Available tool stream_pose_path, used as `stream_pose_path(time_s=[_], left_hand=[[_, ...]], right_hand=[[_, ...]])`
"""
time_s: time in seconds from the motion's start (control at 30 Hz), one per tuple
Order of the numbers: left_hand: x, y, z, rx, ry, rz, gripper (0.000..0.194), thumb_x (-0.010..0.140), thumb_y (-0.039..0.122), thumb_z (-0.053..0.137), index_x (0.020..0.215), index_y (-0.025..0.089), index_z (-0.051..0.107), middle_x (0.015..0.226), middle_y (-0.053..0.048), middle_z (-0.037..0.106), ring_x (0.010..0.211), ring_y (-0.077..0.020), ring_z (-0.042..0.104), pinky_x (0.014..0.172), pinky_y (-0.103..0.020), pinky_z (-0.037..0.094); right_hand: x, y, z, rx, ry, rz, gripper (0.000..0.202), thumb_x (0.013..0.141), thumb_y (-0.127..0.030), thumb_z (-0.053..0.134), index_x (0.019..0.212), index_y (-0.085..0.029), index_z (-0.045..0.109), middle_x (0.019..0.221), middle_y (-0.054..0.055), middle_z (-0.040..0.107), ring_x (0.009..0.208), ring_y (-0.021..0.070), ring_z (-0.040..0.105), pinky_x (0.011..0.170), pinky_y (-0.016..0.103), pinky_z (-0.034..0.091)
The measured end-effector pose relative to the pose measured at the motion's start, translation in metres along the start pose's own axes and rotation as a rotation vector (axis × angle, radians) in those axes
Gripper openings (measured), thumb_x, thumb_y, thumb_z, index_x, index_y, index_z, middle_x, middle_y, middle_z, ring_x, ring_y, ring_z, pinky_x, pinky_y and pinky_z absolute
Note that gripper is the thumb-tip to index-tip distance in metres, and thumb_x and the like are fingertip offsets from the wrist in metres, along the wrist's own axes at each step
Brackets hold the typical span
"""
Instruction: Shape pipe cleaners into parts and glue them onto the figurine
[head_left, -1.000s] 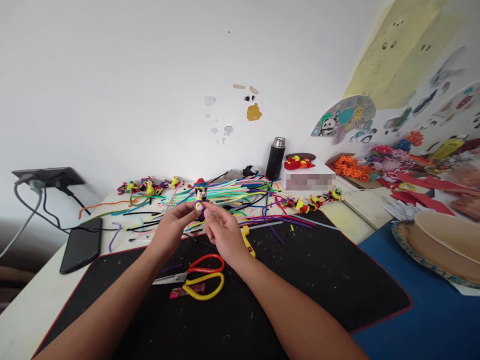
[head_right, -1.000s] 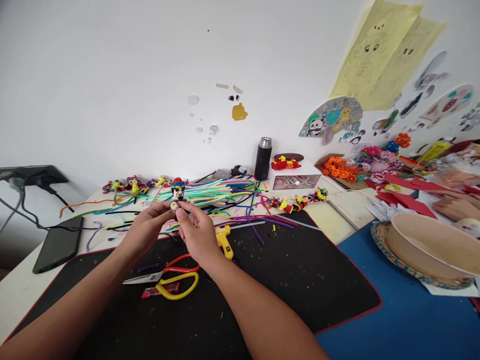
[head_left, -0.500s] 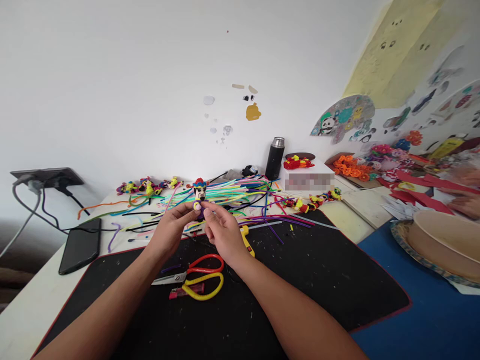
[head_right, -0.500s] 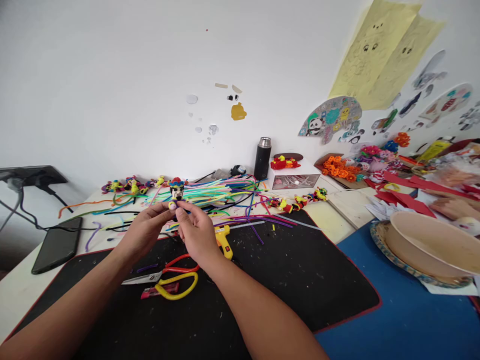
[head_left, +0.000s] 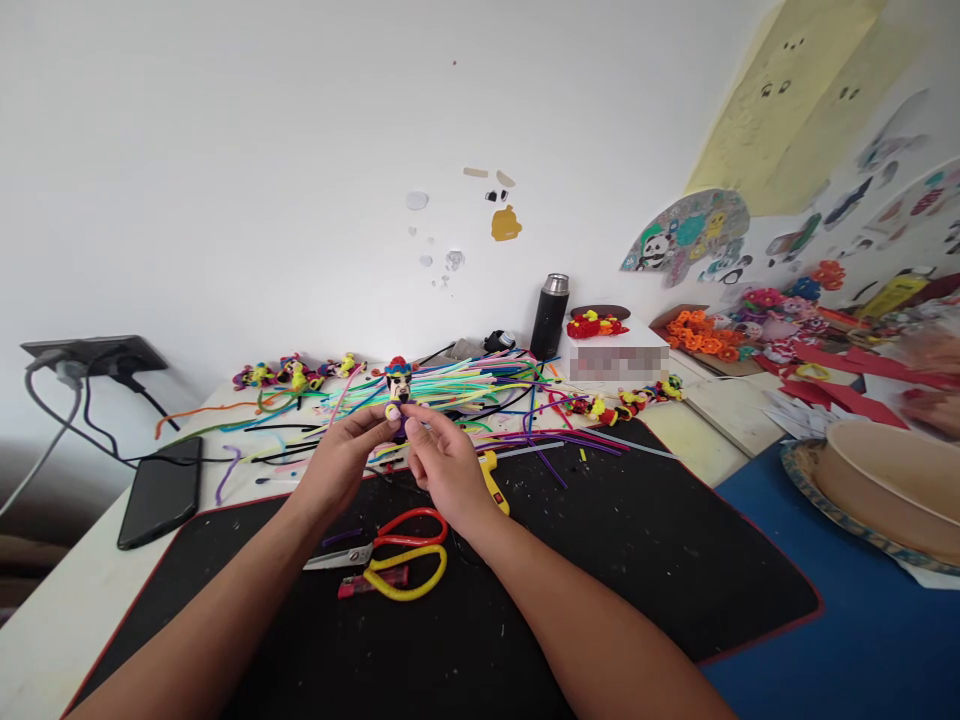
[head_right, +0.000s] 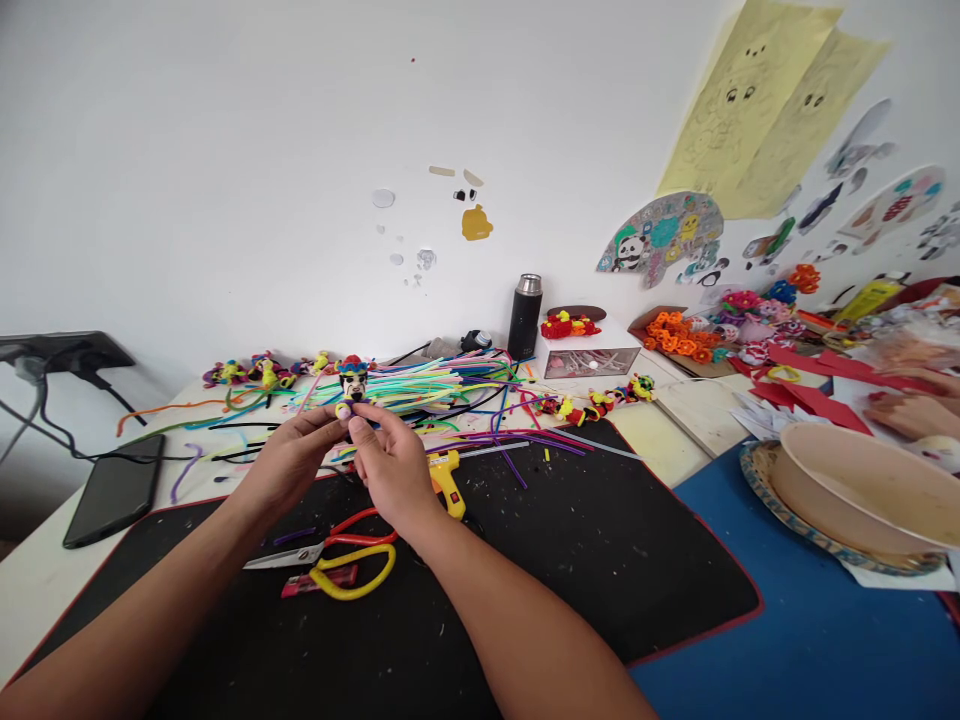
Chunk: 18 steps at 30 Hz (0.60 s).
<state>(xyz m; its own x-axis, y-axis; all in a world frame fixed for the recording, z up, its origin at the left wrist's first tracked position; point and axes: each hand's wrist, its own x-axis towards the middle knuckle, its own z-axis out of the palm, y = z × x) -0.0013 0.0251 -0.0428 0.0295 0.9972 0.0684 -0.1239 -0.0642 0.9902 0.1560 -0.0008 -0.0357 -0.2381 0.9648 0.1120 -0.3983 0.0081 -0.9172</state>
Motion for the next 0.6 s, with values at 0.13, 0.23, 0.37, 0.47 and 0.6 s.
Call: stream_pose_path(time_s=[0.13,0.23,0.37,0.47,0.6], left_hand=[[-0.0001,-0.0009,-0.0004,-0.022,-0.004,-0.011,0.035,0.074,0.043,0.088,0.095,0.017,0.080,0.090,-0.009,0.079,0.093,-0.0286,0.070,0.080,-0.035,0.051],[0.0000,-0.0008,-0.0001,-0.040,0.005,-0.020,0.033,0.073,0.043,0.089,0.093,0.018,0.080,0.092,-0.008,0.079,0.093,-0.0272,0.069,0.079,-0.033,0.050],[-0.0003,0.0002,0.0008,-0.051,0.000,-0.024,0.032,0.072,0.042,0.089,0.092,0.018,0.081,0.089,-0.008,0.079,0.091,-0.0267,0.070,0.079,-0.034,0.051],[-0.0006,0.0004,0.0009,-0.057,-0.010,-0.022,0.031,0.073,0.042,0.089,0.091,0.018,0.081,0.083,-0.007,0.078,0.085,-0.0262,0.070,0.078,-0.035,0.052],[-0.0003,-0.0001,0.0008,-0.080,-0.019,-0.026,0.029,0.073,0.040,0.089,0.090,0.018,0.081,0.075,-0.005,0.075,0.080,-0.0243,0.069,0.076,-0.034,0.052]], right_hand=[[-0.0001,0.0010,0.0002,-0.002,-0.006,0.002,0.066,0.088,-0.063,0.068,0.131,-0.013,0.066,0.052,-0.010,0.041,0.047,0.0100,0.035,0.045,0.024,0.024],[0.0001,0.0020,0.0005,-0.009,-0.007,-0.002,0.064,0.089,-0.062,0.068,0.130,-0.013,0.066,0.053,-0.010,0.041,0.047,0.0102,0.036,0.045,0.024,0.025],[0.0003,0.0033,0.0007,-0.015,-0.010,-0.012,0.061,0.089,-0.061,0.067,0.128,-0.013,0.066,0.052,-0.009,0.042,0.047,0.0104,0.036,0.046,0.025,0.026],[0.0000,0.0050,0.0007,-0.014,-0.013,-0.023,0.060,0.090,-0.060,0.067,0.128,-0.013,0.066,0.052,-0.010,0.043,0.047,0.0106,0.036,0.046,0.024,0.026],[-0.0008,0.0080,0.0005,-0.022,-0.022,-0.032,0.057,0.092,-0.058,0.066,0.128,-0.014,0.066,0.052,-0.009,0.043,0.048,0.0105,0.036,0.046,0.024,0.027]])
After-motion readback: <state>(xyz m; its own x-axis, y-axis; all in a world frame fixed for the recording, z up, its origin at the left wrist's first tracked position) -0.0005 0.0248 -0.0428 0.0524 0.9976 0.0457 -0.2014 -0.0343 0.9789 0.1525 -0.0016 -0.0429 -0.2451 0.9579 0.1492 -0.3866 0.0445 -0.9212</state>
